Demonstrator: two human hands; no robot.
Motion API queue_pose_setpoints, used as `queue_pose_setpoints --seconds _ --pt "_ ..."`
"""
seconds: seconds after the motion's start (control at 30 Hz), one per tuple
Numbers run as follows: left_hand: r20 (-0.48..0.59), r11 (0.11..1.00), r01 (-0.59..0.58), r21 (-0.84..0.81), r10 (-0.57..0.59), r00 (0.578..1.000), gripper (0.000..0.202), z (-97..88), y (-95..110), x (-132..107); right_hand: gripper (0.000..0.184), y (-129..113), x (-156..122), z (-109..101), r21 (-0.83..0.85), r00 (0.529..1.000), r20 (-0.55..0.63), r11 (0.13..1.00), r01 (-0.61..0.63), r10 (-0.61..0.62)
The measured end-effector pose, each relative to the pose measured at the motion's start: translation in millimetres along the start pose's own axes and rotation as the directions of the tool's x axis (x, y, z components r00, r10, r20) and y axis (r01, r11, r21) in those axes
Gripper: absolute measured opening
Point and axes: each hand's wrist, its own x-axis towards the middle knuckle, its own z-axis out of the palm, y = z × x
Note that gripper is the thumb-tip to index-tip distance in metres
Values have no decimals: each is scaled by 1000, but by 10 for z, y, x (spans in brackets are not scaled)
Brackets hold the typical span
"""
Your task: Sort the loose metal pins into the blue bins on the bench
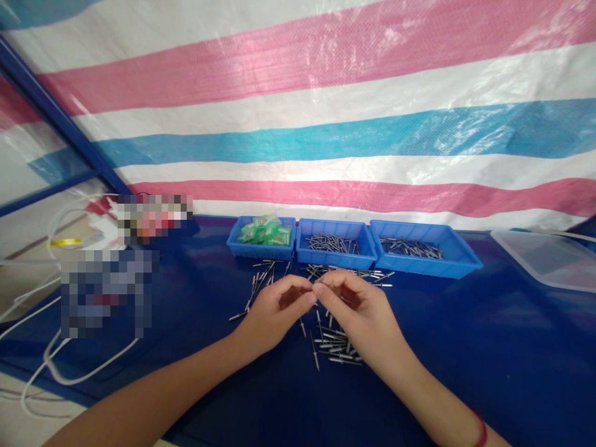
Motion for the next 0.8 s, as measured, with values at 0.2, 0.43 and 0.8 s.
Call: queue_pose_setpoints --seconds 0.2,0.43,0.8 --pt "-52 996 -25 81 29 998 20 -13 34 9 13 -6 -4 -36 -49 996 59 996 69 -66" --pt "-109 982 -103 157 121 987 21 -91 40 35 15 14 2 -61 -163 984 159 981 105 -79" --pt "332 561 -353 749 145 932 40 -258 70 -5 19 211 407 -734 377 895 -340 913 -152 290"
